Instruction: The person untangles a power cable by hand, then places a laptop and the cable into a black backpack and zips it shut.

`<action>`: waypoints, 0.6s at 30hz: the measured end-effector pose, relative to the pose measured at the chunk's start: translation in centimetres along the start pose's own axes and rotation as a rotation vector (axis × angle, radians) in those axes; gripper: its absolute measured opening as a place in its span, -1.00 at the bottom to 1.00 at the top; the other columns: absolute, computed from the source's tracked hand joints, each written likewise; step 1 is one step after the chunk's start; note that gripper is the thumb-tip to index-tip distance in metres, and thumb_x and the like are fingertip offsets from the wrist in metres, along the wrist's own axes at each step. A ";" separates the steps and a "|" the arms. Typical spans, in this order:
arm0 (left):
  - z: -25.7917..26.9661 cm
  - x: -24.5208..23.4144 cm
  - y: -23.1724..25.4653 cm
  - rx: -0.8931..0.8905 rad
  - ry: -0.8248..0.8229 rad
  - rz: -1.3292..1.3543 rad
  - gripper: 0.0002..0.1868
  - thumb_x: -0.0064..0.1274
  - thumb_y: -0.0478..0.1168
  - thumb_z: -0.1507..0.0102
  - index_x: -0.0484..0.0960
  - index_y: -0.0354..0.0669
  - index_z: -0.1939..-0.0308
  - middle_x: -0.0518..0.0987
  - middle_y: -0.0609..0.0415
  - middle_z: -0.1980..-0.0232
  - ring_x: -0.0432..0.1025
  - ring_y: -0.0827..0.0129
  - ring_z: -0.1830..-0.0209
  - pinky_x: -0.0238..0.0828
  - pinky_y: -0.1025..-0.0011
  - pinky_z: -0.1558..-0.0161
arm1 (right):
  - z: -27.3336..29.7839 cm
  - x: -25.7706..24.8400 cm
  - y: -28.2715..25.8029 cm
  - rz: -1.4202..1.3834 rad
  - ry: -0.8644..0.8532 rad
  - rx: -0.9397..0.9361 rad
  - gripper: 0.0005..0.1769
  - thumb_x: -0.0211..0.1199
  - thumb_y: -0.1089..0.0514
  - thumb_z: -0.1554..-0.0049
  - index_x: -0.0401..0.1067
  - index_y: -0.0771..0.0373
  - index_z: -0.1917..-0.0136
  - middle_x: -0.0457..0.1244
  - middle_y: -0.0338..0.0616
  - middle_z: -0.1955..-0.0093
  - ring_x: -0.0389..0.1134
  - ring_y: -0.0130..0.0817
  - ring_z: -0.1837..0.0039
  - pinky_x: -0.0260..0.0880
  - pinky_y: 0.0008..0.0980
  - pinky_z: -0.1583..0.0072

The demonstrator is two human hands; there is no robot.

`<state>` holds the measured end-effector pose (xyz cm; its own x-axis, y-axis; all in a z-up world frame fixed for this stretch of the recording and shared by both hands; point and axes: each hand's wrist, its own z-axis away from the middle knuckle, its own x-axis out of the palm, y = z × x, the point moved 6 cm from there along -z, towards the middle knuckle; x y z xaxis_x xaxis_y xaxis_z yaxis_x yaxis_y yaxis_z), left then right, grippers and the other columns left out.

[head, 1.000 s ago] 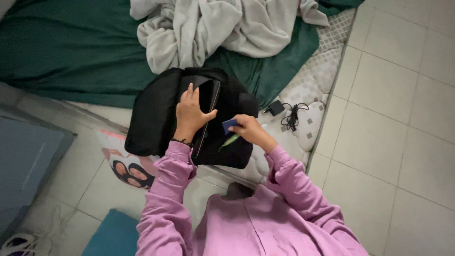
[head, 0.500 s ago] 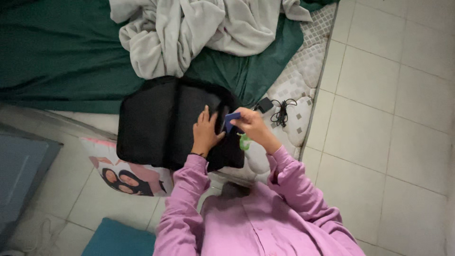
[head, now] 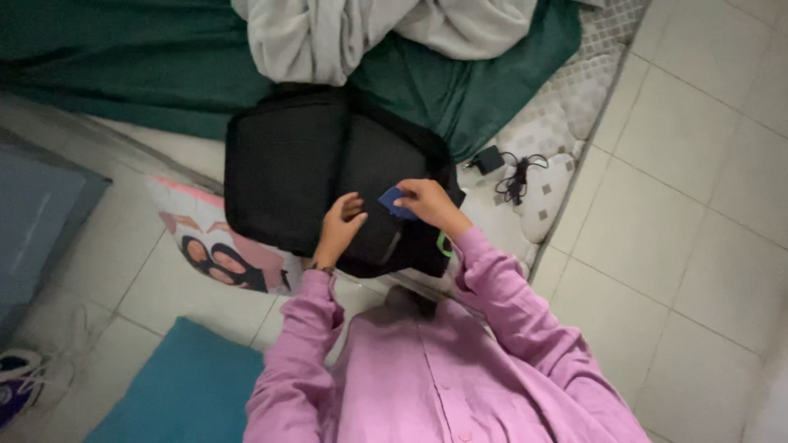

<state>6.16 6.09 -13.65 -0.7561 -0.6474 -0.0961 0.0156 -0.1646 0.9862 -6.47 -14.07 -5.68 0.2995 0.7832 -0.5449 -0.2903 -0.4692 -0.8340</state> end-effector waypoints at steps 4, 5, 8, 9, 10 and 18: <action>-1.7 2.5 -1.8 -0.139 -0.066 0.174 -0.50 0.20 -0.26 -0.23 0.52 -0.18 -0.26 0.64 -0.01 -0.13 0.55 0.40 0.00 0.48 0.37 0.08 | -1.5 4.6 3.1 0.055 -0.064 0.154 -0.65 0.48 0.07 0.00 0.49 0.26 0.00 0.41 0.00 0.20 0.48 -0.13 0.13 0.42 -0.21 0.05; -1.9 2.8 -2.5 -0.197 -0.047 0.100 -0.55 0.20 -0.23 -0.24 0.58 -0.18 -0.22 0.68 -0.01 -0.08 0.56 0.42 0.06 0.47 0.37 0.18 | -1.5 5.4 4.2 0.065 -0.059 0.188 -0.65 0.49 0.06 0.00 0.49 0.26 0.01 0.42 0.00 0.19 0.49 -0.13 0.11 0.44 -0.21 0.04; -2.5 2.9 -3.6 -0.134 0.111 -0.304 -0.74 0.26 -0.20 -0.22 0.75 -0.21 0.05 0.75 -0.06 0.16 0.65 0.34 0.18 0.54 0.37 0.10 | -1.2 6.6 6.0 0.153 0.000 0.188 -0.66 0.49 -0.01 -0.01 0.54 0.20 0.03 0.43 0.01 0.12 0.47 -0.03 0.03 0.43 -0.11 0.01; -2.7 2.7 -4.0 -0.138 0.168 -0.339 -0.75 0.26 -0.19 -0.20 0.74 -0.21 0.09 0.74 -0.06 0.18 0.64 0.29 0.20 0.54 0.34 0.11 | -1.0 6.8 6.4 0.239 -0.021 0.194 -0.65 0.47 -0.04 0.00 0.55 0.17 0.01 0.42 0.01 0.12 0.46 0.00 0.02 0.40 -0.05 0.01; -2.8 2.7 -4.4 -0.140 0.223 -0.372 -0.76 0.25 -0.18 -0.18 0.74 -0.20 0.13 0.74 -0.06 0.21 0.64 0.25 0.22 0.54 0.32 0.12 | -0.7 6.7 6.7 0.327 -0.039 0.201 -0.63 0.46 -0.06 0.00 0.55 0.14 -0.01 0.42 0.02 0.11 0.44 0.03 0.01 0.37 0.01 0.00; -2.7 4.3 -4.6 -0.237 0.241 -0.549 -0.73 0.22 -0.11 -0.11 0.73 -0.17 0.20 0.71 -0.08 0.21 0.62 0.05 0.16 0.53 0.18 0.09 | 1.0 5.3 8.2 0.512 -0.008 0.261 -0.66 0.34 -0.22 -0.07 0.59 0.03 0.07 0.43 -0.07 0.14 0.43 -0.01 -0.01 0.24 0.08 0.00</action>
<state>4.61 2.03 -19.01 -0.5270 -0.5667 -0.6333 -0.1666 -0.6619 0.7309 -8.19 -13.32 -15.36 0.0550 0.4863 -0.8721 -0.6115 -0.6740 -0.4144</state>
